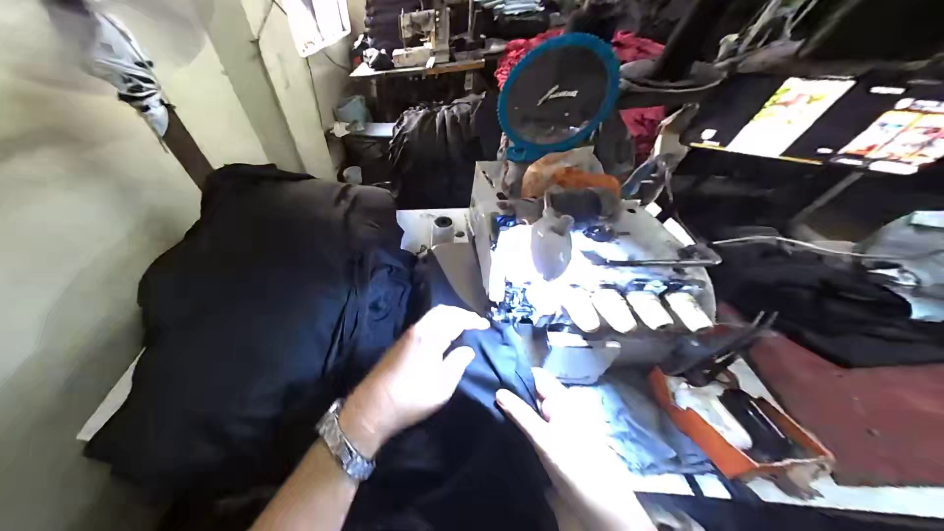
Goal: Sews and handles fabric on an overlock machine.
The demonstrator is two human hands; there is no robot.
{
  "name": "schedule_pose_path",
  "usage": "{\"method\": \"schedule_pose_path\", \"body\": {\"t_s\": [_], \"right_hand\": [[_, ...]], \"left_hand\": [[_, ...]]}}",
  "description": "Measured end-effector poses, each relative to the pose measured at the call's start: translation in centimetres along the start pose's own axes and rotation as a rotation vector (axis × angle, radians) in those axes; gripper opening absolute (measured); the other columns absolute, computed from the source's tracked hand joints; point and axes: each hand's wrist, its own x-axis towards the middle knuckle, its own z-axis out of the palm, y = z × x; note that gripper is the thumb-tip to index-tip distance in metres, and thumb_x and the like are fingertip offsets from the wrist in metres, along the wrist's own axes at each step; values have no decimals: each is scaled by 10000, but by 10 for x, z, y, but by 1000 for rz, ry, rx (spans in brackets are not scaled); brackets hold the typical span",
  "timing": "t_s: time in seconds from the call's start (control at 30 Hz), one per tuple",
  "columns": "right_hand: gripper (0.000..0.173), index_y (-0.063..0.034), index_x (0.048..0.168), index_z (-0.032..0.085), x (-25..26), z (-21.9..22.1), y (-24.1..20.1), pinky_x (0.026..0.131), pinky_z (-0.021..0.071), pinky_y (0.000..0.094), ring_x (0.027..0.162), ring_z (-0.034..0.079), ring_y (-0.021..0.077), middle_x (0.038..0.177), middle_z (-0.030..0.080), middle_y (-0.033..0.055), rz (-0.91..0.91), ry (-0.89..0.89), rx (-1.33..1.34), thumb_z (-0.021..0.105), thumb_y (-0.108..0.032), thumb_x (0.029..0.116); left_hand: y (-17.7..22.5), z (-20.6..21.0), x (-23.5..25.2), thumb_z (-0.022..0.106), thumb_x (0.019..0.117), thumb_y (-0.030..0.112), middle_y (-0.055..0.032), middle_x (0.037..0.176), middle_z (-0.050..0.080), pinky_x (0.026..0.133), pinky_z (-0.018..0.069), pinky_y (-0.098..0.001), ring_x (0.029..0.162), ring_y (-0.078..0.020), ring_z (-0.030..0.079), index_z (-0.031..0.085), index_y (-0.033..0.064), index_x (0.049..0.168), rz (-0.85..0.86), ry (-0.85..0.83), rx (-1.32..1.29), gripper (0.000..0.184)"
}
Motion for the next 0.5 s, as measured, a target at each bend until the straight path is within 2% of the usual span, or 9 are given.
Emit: {"method": "schedule_pose_path", "body": {"t_s": [0.07,0.13,0.2,0.3,0.33,0.4,0.5], "right_hand": [[384,-10,1219,655,-5,1,9,864,559,206,965,665,-1,1053,714,12,2,-11,45,670,-247,918],[313,-29,1181,656,-6,2,13,849,557,179,950,662,-25,1023,709,-20,13,-19,111,648,-221,934],[215,-68,1105,669,-4,1,14,798,551,174,890,651,-25,951,689,-47,36,-19,147,620,-214,955],[139,-90,995,682,-4,-1,13,724,525,156,785,618,-50,833,651,-82,67,12,114,570,-174,989],[152,-93,969,679,-5,-2,10,730,517,164,780,611,-53,814,641,-88,103,21,132,550,-166,1001],[211,-79,1012,694,-9,-6,10,819,539,181,864,641,-49,878,683,-89,153,21,262,503,-166,1025],[304,-71,1096,690,-14,-14,19,935,563,271,1006,685,39,1016,739,-24,206,-62,566,412,-192,1077]], "left_hand": [[-6,23,-9,522,997,40,-46,1293,680,1081,499,-315,1239,-108,616,688,82,1279,37,-26,-79,330],[-10,29,-9,509,989,22,-22,1290,686,1075,503,-319,1234,-98,619,689,98,1280,62,21,-42,351],[-11,26,-4,530,1012,80,-5,1265,688,1063,506,-310,1210,-82,622,683,113,1287,44,47,-6,316],[-9,28,-2,605,1006,194,-2,1229,693,1047,501,-332,1195,-104,621,741,120,1159,49,39,106,218],[-9,29,-3,612,998,213,-6,1270,682,1064,488,-365,1235,-129,606,757,130,1132,58,22,153,214],[-10,31,-7,605,997,227,-2,1341,659,1070,483,-391,1276,-152,589,768,163,1160,81,4,210,240],[-15,35,-19,575,1002,172,52,1341,666,1084,465,-386,1276,-108,577,780,232,1173,149,33,191,273]]}}
